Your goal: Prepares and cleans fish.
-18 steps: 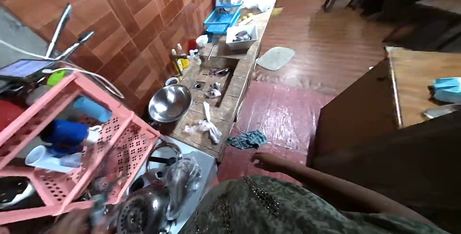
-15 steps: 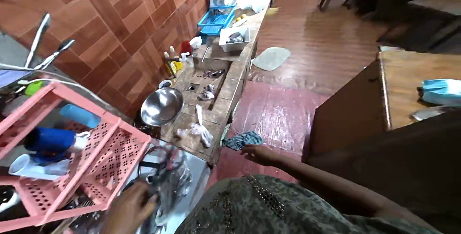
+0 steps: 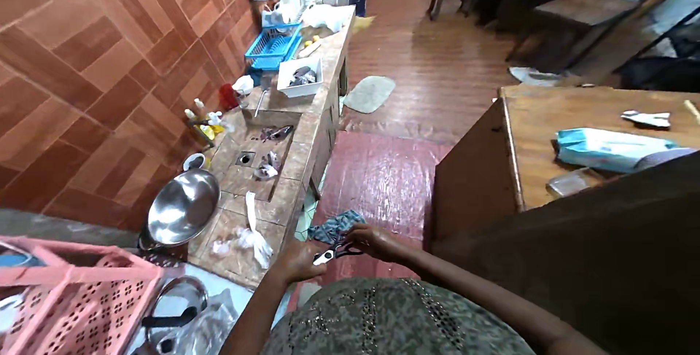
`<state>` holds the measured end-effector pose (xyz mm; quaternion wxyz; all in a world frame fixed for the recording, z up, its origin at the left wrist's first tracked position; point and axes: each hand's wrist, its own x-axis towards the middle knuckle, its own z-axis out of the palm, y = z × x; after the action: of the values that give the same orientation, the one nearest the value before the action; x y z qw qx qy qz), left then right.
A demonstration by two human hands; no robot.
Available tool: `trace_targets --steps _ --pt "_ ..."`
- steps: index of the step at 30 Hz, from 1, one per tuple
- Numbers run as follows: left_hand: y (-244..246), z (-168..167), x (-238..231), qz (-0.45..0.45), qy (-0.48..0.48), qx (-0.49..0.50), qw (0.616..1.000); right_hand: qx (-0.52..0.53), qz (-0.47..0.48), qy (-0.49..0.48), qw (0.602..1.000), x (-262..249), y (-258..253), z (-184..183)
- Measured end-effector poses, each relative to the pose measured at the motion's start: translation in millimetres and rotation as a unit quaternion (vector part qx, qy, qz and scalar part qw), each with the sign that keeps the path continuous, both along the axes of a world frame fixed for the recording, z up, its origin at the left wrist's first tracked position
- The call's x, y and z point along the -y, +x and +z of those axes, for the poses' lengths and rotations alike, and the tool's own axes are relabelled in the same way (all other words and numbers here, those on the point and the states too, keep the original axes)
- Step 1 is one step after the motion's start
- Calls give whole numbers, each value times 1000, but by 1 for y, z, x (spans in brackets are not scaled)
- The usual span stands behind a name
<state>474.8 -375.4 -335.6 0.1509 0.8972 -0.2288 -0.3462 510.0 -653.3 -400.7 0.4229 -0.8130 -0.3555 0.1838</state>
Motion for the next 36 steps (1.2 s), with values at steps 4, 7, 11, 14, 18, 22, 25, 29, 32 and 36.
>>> trace_targets --steps 4,7,11,14,18,22,25,29,32,36 --pt "37 -24 -17 13 -50 -11 999 -14 4 -50 999 -4 39 -9" --pt "70 -32 -37 35 -59 -27 997 -44 46 -105 992 -26 79 -7" --pt "126 -29 -66 71 -82 -5 994 116 55 -136 982 -62 142 -8" --pt "166 -20 -88 111 -116 8 987 279 44 -111 953 -82 191 -1" --pt "214 -4 -120 154 -161 -10 975 377 44 -85 921 -110 248 18" --pt "256 1 -148 154 -159 -71 973 313 116 -71 940 -141 292 3" --pt "284 -18 -179 261 -186 -95 943 134 138 -93 977 -149 324 -13" --pt "313 -62 -212 543 -207 -79 810 -65 125 -168 976 -143 385 -21" --pt "321 -131 -223 664 -186 -91 719 -170 118 -166 964 -138 437 -33" --pt "329 -188 -199 757 -196 -145 606 -345 61 -102 931 -138 501 -33"
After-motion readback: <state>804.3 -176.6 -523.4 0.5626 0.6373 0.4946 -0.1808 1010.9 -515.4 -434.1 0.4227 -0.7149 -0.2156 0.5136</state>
